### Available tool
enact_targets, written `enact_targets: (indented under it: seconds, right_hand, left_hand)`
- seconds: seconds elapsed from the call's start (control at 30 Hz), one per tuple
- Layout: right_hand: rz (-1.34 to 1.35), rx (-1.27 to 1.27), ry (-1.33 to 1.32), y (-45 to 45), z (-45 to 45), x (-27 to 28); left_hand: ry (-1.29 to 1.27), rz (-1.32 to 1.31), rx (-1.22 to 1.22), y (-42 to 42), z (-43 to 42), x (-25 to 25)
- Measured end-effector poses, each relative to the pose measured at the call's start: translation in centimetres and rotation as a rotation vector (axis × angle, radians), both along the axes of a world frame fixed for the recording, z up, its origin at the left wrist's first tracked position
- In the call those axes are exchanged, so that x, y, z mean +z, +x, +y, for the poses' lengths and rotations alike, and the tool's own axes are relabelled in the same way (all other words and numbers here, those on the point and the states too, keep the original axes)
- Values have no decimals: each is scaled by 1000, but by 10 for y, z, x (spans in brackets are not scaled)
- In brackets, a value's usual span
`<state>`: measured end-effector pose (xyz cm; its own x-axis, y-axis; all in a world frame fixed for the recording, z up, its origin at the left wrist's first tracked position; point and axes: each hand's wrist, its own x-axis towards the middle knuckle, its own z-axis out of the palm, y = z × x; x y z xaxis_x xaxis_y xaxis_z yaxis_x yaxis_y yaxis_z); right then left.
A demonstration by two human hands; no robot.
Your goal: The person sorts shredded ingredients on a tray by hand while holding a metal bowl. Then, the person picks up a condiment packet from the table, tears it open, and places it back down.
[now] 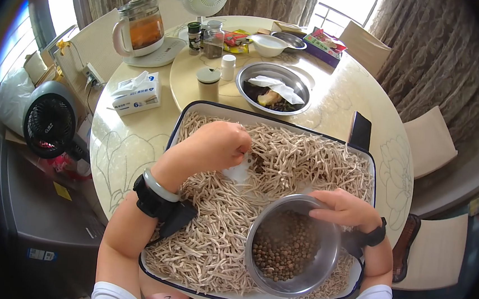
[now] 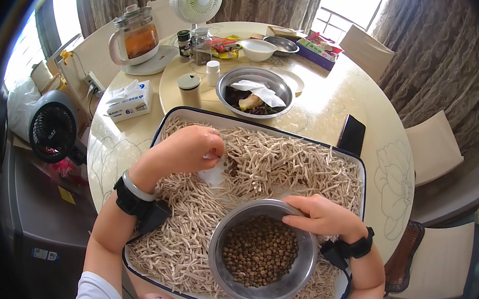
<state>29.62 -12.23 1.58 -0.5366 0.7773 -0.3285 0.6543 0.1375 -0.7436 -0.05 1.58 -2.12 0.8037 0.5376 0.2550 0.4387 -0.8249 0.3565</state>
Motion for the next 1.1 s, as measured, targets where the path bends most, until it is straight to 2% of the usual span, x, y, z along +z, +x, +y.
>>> enact_targets:
  seconds: [0.03, 0.1, 0.2, 0.23, 0.3, 0.4, 0.53, 0.73, 0.8, 0.83, 0.9, 0.93, 1.0, 1.1]
  right_hand:
    - [-33, -28, -49, -2, 0, 3]
    - [-18, -21, -31, -1, 0, 1]
    - [-8, -12, 1, -1, 0, 1]
    - [-13, 0, 10, -1, 0, 2]
    - [-20, -10, -10, 0, 0, 2]
    - [2, 10, 13, 3, 1, -4]
    - [85, 47, 96, 6, 1, -11]
    - [63, 11, 44, 3, -1, -7]
    - [54, -5, 24, 3, 0, -6]
    - [52, 3, 24, 4, 0, -8]
    - [51, 10, 24, 5, 0, -10]
    - [74, 15, 26, 5, 0, -11]
    - [100, 21, 27, 3, 1, -9]
    - [73, 0, -39, 0, 0, -2]
  left_hand:
    - [0, 0, 1, 0, -2, 5]
    - [-306, -255, 35, 1, -7, 18]
    - [-396, -339, -52, 4, -12, 22]
    - [-398, -339, -56, 5, -11, 19]
    - [-240, -169, -132, 7, -7, 7]
    - [-104, -190, -207, 10, -3, -2]
    - [-113, -171, -225, 10, -3, -4]
    - [-44, -8, -61, 8, -15, 17]
    - [-387, -270, -81, 5, -19, 26]
    - [-380, -271, -86, 6, -23, 30]
    - [-794, -637, -340, 9, -36, 36]
    - [-794, -637, -340, 11, -44, 40]
    - [-660, -575, -557, 15, -58, 51]
    - [-588, -478, -491, 18, -68, 63]
